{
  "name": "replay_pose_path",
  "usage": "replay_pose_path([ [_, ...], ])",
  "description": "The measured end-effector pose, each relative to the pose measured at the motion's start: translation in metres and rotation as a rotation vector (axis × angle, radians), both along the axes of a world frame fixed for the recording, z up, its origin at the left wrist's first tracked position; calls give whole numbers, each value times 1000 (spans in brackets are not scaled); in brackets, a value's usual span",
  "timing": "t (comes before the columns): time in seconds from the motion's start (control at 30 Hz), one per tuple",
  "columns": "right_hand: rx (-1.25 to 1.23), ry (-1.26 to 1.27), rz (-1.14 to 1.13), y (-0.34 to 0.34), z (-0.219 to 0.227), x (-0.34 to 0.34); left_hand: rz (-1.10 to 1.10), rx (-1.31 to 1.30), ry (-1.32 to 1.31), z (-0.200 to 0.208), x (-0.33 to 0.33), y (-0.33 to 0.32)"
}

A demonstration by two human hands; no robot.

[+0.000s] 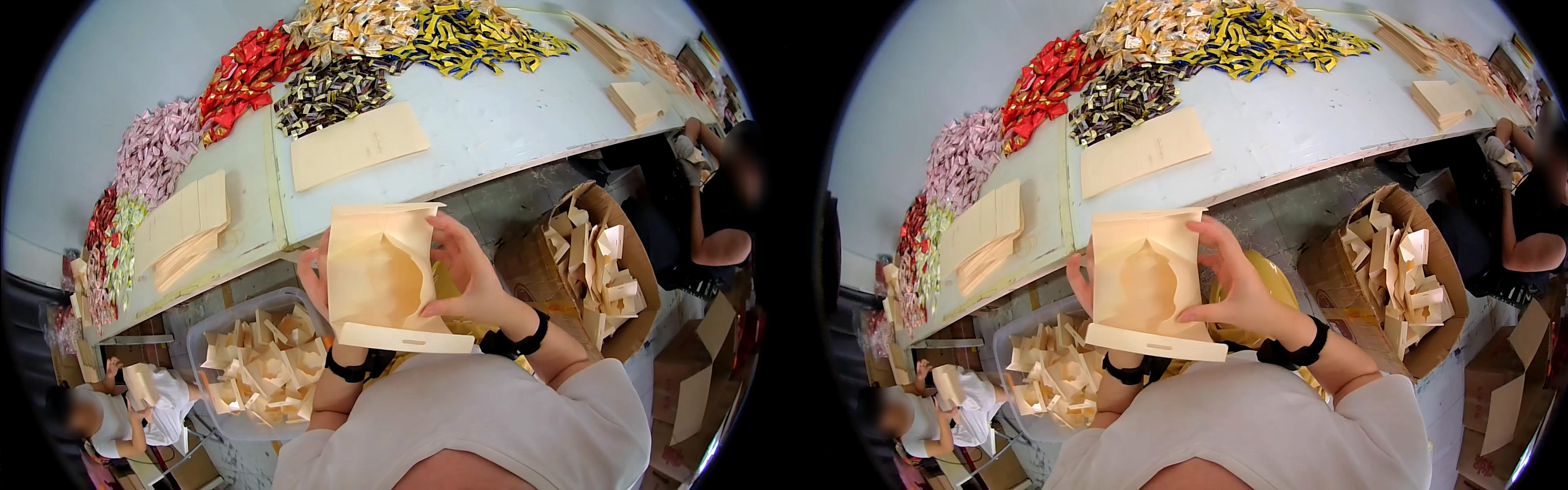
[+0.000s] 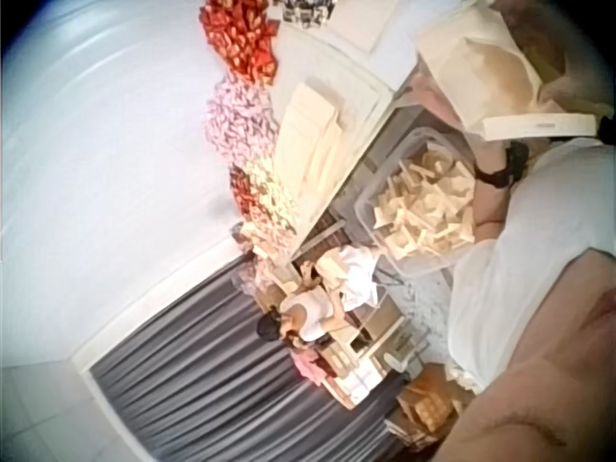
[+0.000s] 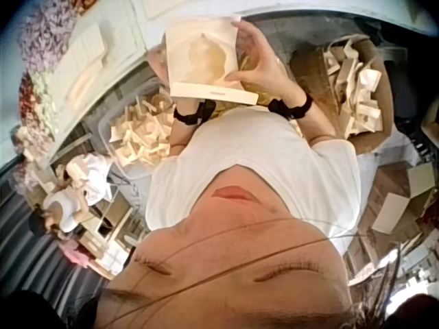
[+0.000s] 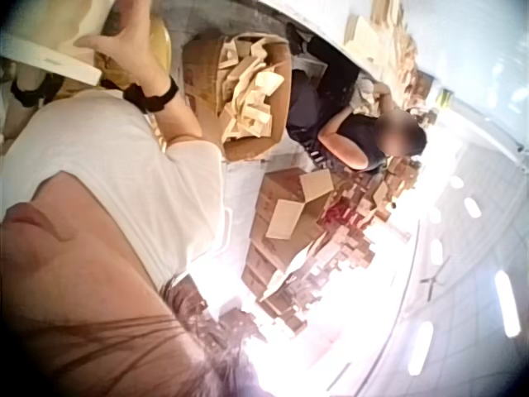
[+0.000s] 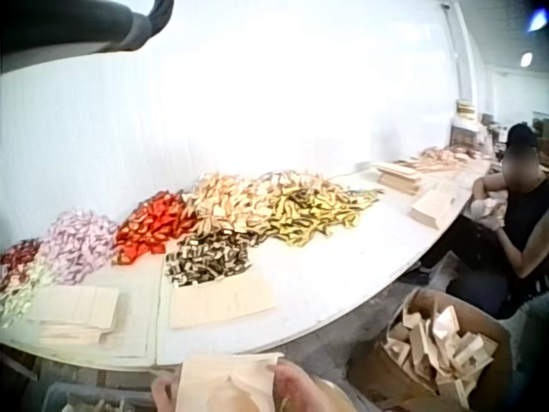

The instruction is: The person repeatedly folds flat beige paper sheets into small pouches by hand, pressing the edges to form creases and tucking flaps to close them. Finished pouches are placed into a clear plastic bin on the floor.

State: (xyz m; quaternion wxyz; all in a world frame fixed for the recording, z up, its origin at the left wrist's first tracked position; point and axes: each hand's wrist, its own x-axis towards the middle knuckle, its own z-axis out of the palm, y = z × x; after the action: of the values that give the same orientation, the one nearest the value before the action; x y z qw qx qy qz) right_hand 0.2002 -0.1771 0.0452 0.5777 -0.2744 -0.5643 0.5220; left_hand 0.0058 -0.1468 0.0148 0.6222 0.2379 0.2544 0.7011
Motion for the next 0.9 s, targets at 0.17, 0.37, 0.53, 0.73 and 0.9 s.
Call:
replay_pose_path([
  [0.17,54,-16,49,7,4,9,19,328,160,-5,1,-4],
  [0.37,128,-102,26,9,17,31,-114,467,482,19,-7,-10],
  [0.53,198,-192,5,8,21,37,-146,570,647,28,-14,-8],
  [0.73,309,-218,-71,4,17,38,-67,726,956,31,-31,-9],
  [0.9,362,-171,-60,6,17,38,-182,536,667,34,-10,-20],
])
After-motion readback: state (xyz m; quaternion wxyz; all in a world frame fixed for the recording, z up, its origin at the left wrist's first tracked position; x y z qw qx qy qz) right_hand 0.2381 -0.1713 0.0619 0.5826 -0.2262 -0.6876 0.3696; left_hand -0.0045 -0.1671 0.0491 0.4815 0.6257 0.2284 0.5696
